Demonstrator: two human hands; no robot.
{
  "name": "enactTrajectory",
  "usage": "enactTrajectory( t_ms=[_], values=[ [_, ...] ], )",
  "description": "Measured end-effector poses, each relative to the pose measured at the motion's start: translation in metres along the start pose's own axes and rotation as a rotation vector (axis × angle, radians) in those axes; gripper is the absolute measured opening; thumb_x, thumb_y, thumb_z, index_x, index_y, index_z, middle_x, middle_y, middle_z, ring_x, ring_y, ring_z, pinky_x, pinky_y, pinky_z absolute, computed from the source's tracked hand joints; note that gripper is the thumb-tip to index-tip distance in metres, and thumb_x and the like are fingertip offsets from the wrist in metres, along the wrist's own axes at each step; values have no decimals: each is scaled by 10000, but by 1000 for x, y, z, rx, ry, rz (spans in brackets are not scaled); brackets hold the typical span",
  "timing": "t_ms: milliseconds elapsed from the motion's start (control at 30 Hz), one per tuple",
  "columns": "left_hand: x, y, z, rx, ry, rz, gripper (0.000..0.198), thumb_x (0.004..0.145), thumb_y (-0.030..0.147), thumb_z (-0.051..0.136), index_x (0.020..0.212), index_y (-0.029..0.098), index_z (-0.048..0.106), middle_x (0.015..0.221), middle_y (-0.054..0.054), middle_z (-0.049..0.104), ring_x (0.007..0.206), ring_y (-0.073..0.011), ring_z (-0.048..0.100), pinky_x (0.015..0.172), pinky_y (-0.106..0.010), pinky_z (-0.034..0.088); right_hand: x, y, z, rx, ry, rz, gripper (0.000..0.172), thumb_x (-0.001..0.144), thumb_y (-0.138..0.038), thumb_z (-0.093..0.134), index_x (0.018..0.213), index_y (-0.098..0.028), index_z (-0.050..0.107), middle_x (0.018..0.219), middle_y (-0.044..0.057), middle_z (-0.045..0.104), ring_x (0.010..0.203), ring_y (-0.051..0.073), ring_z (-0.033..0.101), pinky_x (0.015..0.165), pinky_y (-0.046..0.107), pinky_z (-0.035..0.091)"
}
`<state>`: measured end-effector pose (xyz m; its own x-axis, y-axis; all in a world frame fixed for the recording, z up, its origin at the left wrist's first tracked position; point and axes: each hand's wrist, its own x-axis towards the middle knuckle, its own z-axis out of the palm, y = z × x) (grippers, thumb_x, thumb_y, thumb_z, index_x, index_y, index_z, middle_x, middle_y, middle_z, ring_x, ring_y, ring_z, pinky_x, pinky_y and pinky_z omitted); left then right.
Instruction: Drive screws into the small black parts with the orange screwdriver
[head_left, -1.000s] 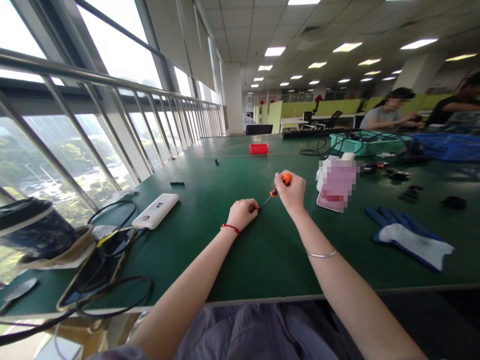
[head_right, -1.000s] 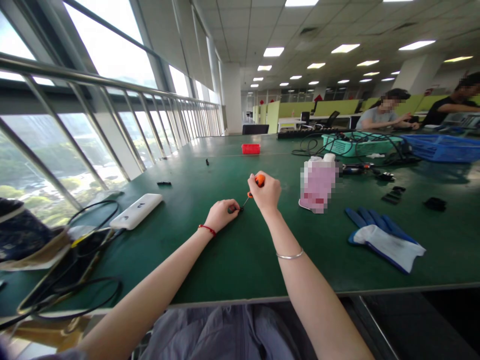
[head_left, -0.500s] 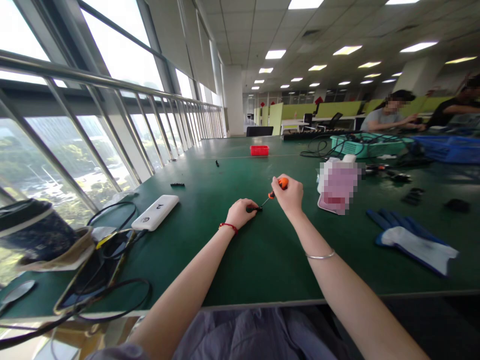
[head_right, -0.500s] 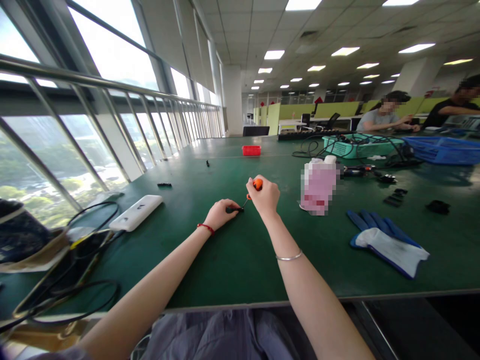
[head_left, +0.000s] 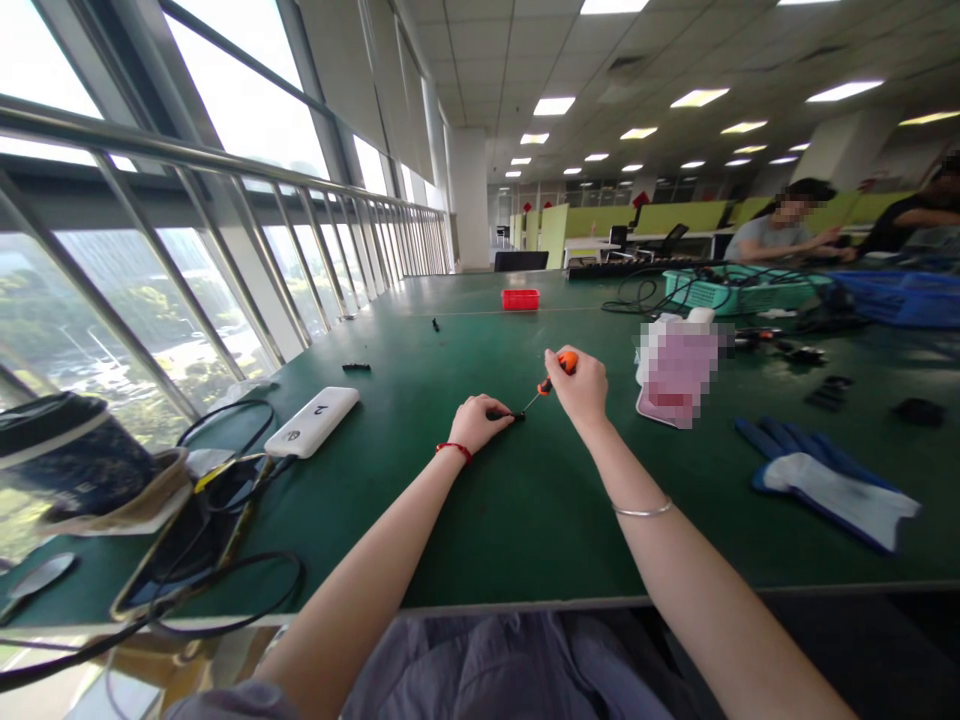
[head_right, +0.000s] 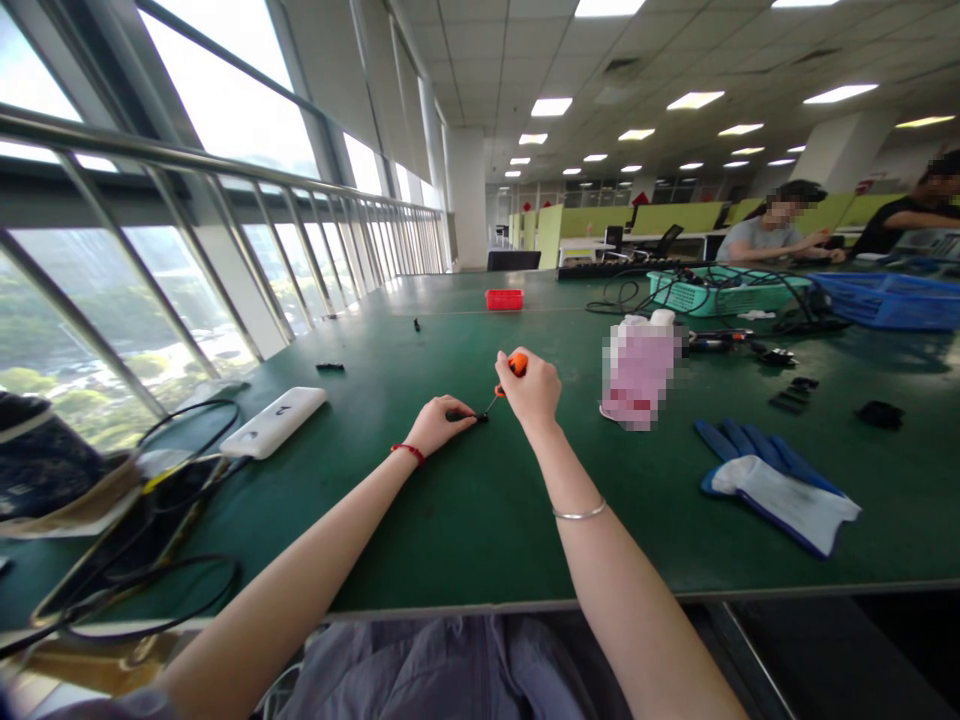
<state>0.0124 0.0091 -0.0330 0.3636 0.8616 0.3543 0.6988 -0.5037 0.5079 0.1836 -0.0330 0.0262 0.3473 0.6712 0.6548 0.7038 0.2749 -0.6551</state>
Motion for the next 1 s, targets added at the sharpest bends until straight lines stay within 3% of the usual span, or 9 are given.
enactTrajectory(
  t_ms=[133, 267, 400, 567, 667, 767, 900, 1000],
  values=[
    [1, 1, -1, -70, -17, 1, 152, 724, 298, 645, 802, 195, 726, 875, -28, 697, 826, -174, 625, 789, -286, 495, 0, -2, -1, -15, -12, 2, 378, 807, -507, 455, 565, -217, 452, 528, -8, 478, 548, 143, 462, 528, 242, 283],
    [1, -1, -2, -66, -23, -20, 180, 714, 317, 643, 821, 200, 729, 857, -25, 711, 807, -179, 637, 768, -288, 505, -1, -4, -4, -12, -25, -7, 126, 754, -359, 513, 795, -243, 537, 646, -11, 565, 611, 164, 523, 559, 245, 316],
    [2, -6, -3, -46, -18, 31, 186, 722, 323, 627, 831, 210, 728, 836, -14, 716, 794, -172, 647, 762, -273, 513, -2, -5, -3, -60, -53, -56, 239, 748, -348, 508, 963, -245, 515, 677, -10, 577, 608, 178, 539, 547, 251, 310],
    [2, -7, -5, -41, -21, 43, 173, 721, 307, 620, 822, 210, 721, 826, -7, 717, 788, -164, 654, 771, -257, 514, -3, -6, 0, -46, -75, -44, 256, 806, -470, 459, 733, -236, 532, 634, 3, 574, 630, 177, 554, 548, 248, 313],
    [2, -6, -7, -26, -14, 49, 169, 718, 302, 617, 817, 207, 716, 829, -8, 717, 790, -167, 655, 768, -258, 513, -4, -6, 0, 19, -75, -31, 147, 748, -373, 526, 830, -251, 535, 676, -17, 593, 626, 169, 553, 557, 247, 336],
    [2, -7, -8, -17, -14, 65, 173, 717, 298, 611, 820, 203, 713, 826, -8, 716, 788, -168, 655, 772, -259, 510, -3, -5, 0, 5, -86, -14, 268, 716, -358, 555, 957, -253, 503, 678, -24, 584, 597, 169, 543, 549, 249, 335],
    [3, -9, -8, -15, -19, 63, 175, 716, 290, 603, 824, 200, 708, 822, -9, 713, 779, -166, 653, 761, -256, 511, -2, -5, 0, -54, -58, -7, 264, 775, -500, 496, 797, -238, 519, 653, 0, 572, 621, 178, 539, 547, 250, 309],
    [3, -9, -7, -14, -25, 64, 175, 717, 282, 599, 831, 200, 703, 828, -9, 711, 782, -165, 650, 771, -259, 507, -3, -6, 0, -16, -54, -1, 193, 775, -432, 500, 758, -240, 519, 664, 0, 577, 649, 179, 548, 560, 250, 322]
  ],
)
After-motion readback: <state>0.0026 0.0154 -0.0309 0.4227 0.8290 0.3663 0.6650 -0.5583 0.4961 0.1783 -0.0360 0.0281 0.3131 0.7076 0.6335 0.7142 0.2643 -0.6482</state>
